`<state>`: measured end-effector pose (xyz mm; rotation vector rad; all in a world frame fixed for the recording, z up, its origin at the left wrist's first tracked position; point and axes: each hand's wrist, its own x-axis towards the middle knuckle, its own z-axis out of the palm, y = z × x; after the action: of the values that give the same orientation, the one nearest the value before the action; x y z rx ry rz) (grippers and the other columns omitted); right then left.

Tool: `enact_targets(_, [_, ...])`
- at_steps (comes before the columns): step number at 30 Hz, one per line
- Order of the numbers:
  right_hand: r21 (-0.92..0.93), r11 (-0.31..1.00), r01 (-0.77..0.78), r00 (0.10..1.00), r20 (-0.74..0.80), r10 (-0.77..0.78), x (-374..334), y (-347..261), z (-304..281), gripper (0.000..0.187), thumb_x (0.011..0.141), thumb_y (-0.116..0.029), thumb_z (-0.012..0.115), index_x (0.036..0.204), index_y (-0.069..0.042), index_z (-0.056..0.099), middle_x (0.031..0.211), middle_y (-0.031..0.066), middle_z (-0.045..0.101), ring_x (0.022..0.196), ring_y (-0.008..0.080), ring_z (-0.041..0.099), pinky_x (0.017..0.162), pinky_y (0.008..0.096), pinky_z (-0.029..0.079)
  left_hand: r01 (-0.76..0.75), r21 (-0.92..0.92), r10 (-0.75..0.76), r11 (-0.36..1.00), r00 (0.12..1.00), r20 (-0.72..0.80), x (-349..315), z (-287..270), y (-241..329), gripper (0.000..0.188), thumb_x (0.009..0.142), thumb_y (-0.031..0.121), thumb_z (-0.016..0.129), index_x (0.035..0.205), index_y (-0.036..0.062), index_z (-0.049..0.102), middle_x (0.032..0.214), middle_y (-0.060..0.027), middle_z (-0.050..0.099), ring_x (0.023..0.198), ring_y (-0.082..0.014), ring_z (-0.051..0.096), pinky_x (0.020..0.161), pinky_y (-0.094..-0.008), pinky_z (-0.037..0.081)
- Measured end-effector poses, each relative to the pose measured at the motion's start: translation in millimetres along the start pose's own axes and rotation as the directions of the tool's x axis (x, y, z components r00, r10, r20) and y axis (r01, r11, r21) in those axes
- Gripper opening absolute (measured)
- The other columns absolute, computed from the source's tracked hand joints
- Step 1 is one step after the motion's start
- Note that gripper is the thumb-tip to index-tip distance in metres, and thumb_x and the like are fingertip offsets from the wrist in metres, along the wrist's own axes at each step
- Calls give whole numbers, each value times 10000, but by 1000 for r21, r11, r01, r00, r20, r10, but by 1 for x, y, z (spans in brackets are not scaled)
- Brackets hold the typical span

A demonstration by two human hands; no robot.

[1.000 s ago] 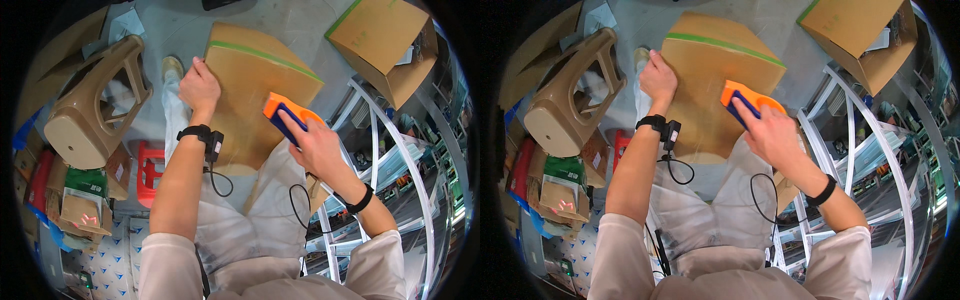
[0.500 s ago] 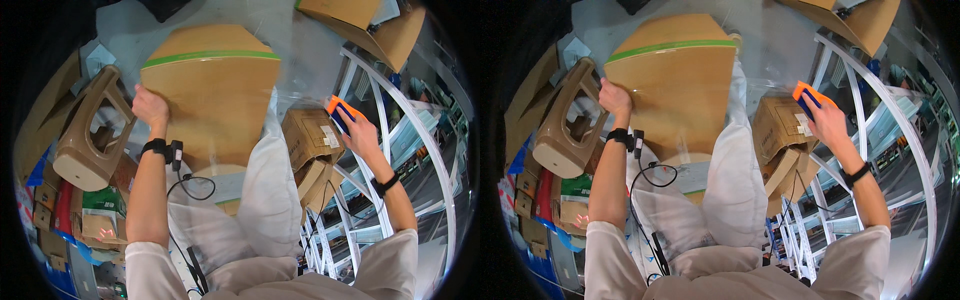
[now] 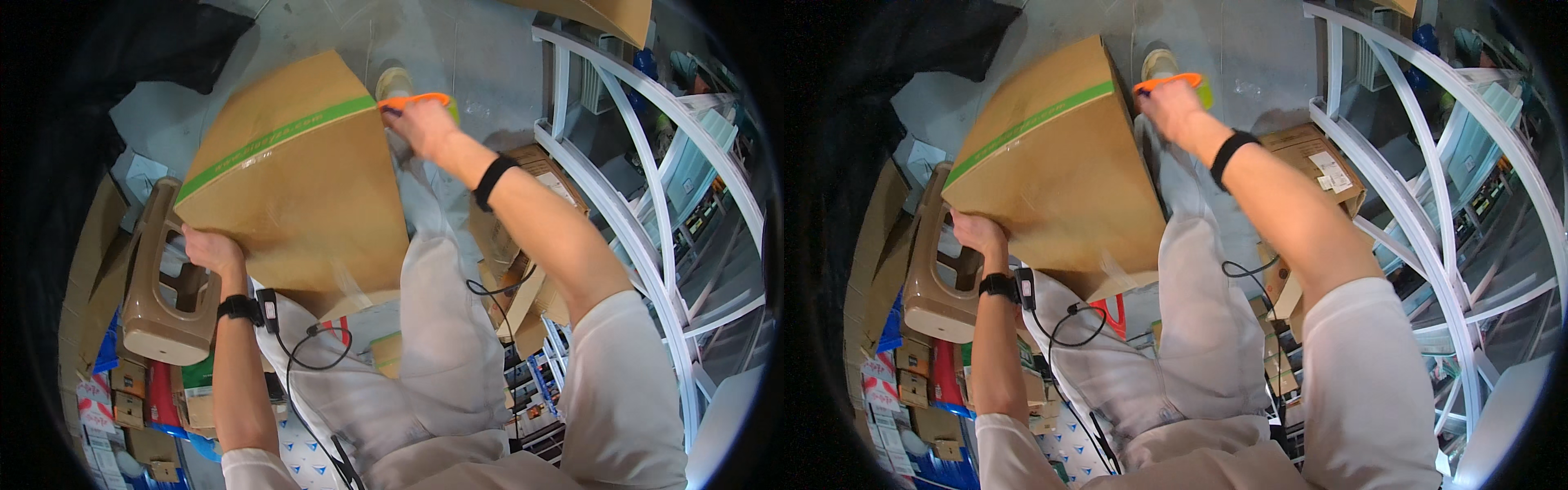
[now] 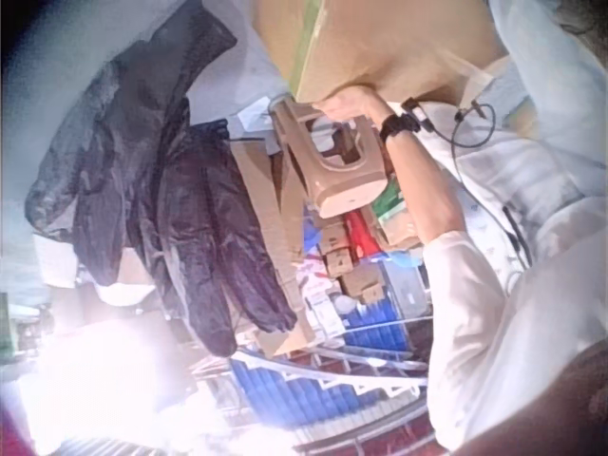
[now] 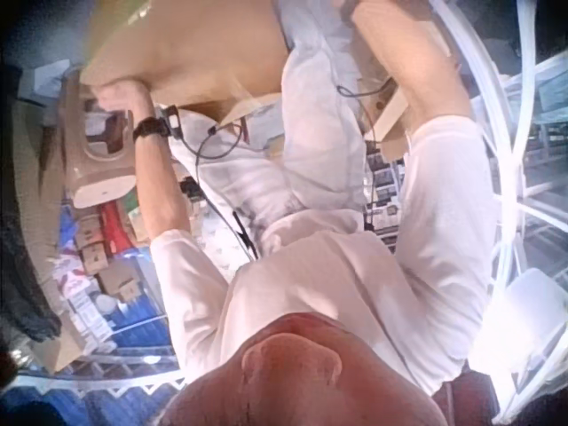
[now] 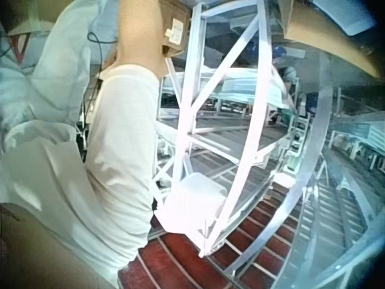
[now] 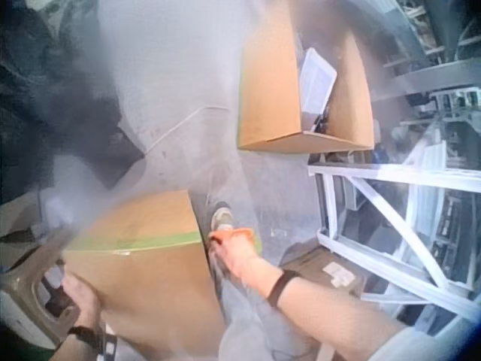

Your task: The person picks up a flat cardboard sheet, folds it into a box shape, and uses a tape dispenser to seal the bottom flaps.

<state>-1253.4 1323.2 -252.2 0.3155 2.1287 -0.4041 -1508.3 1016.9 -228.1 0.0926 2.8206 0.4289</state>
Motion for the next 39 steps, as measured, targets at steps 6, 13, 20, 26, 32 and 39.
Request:
enact_targets(6, [-34,999,-7,1000,5,7,13,-27,11,346,982,-194,573,1312,-223,671,958,-42,751,917,195,747,670,340,558,138,-134,-139,981,990,7,-1,-4,7,510,1050,361,395,1160,-36,696,1112,-253,727,982,-427,678,860,-513,505])
enact_targets(13, [187,951,-246,959,-95,267,72,-14,29,321,921,-156,639,1239,-123,656,955,36,756,920,253,750,659,407,559,28,-131,-22,991,998,51,6,-4,-5,479,1058,300,412,1214,-71,672,1118,-219,729,932,-377,691,808,-473,543])
enact_targets(20, [795,533,-289,915,65,399,1,7,17,579,923,-295,689,1407,-53,482,1062,251,723,971,466,689,822,517,566,-41,14,42,999,996,-83,12,-11,-17,509,1046,305,402,1115,-107,693,1057,-225,749,911,-359,708,798,-470,548])
enact_targets(26, [994,-106,-27,935,62,349,-89,-26,27,616,975,-165,652,1511,-43,375,1328,222,656,1241,329,637,1028,412,494,30,-66,-33,997,999,-35,10,-6,-13,526,1058,327,387,1139,-95,689,1125,-242,724,932,-361,696,809,-476,554])
enact_targets(32, [994,-81,71,923,-35,384,-61,-41,26,610,967,-165,641,1484,-50,340,1268,304,639,1195,451,621,985,489,505,-69,245,93,967,992,-89,17,-11,-29,517,1068,324,365,1204,-79,660,1200,-260,681,986,-373,674,860,-482,544])
enact_targets(39, [998,32,53,897,-62,438,37,-31,90,569,933,-223,664,1398,-27,401,1101,312,692,1083,509,648,927,552,507,227,-259,-205,939,973,109,12,-16,-1,495,1067,307,355,1242,-72,620,1265,-198,641,1043,-323,658,903,-449,543])
